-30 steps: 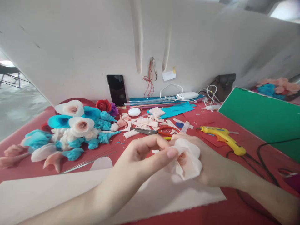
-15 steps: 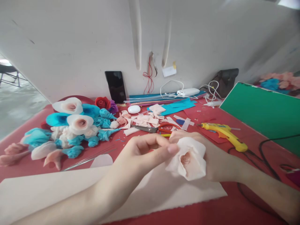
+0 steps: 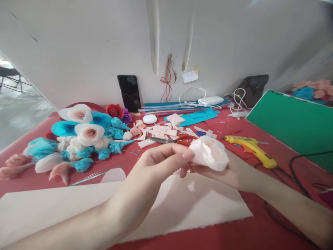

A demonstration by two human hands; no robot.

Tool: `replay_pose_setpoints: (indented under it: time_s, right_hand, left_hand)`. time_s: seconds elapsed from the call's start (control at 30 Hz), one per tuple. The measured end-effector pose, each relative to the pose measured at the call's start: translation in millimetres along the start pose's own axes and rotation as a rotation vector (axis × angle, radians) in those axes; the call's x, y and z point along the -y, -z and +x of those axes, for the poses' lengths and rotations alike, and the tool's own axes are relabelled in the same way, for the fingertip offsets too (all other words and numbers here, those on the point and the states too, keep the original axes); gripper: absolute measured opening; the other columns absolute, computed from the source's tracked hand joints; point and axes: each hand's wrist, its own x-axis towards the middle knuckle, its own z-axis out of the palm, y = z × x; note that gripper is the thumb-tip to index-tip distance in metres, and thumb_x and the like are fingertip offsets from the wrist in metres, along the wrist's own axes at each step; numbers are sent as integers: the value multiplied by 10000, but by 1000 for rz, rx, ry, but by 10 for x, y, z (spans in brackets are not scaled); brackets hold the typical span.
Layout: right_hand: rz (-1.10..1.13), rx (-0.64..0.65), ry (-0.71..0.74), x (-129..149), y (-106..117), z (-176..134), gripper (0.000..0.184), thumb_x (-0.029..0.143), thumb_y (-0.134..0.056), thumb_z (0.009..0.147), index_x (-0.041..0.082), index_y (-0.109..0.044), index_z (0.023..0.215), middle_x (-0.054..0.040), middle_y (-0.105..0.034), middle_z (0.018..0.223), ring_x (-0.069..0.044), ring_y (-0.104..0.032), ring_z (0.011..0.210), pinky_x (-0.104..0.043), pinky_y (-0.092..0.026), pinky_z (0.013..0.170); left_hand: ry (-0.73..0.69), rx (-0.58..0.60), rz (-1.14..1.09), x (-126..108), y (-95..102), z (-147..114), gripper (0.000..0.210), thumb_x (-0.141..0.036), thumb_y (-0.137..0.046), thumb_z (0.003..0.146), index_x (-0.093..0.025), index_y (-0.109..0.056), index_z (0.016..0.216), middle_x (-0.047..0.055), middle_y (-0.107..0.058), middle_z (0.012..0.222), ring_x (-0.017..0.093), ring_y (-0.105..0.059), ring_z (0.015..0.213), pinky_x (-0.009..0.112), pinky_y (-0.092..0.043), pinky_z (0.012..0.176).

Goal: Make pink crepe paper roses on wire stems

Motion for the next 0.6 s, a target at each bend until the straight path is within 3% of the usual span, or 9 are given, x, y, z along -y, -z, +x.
replay_pose_setpoints:
  time_s: [0.17, 0.33, 0.6]
  right_hand:
    - [-55, -26, 48, -22, -4, -3, 187, 53, -512, 792, 187, -609, 879, 19, -628, 829, -94, -585, 775, -179, -476, 657]
    - [-107, -128, 50, -65, -18, -22, 58, 153, -571, 779, 171, -557, 726, 31, -524, 667, -79, -509, 611, -176, -431, 548]
    - [-203, -189, 76, -141, 5, -20, 89, 185, -593, 750, 191, -505, 740, 13, -491, 682, -101, -499, 620, -184, -439, 522]
  left_hand:
    - [32, -18, -78, -11, -14, -15, 180, -302, -561, 827, -191, -594, 689, -26, -592, 752, 111, -509, 779, 202, -385, 731]
    - [55, -10, -224, -12, -45, -47, 135, -260, -590, 813, -194, -630, 703, -44, -616, 715, 75, -545, 733, 149, -415, 679]
    - [57, 3, -238, 7, -61, -62, 97, -209, -605, 803, -208, -641, 714, -51, -652, 766, 71, -583, 746, 141, -440, 708]
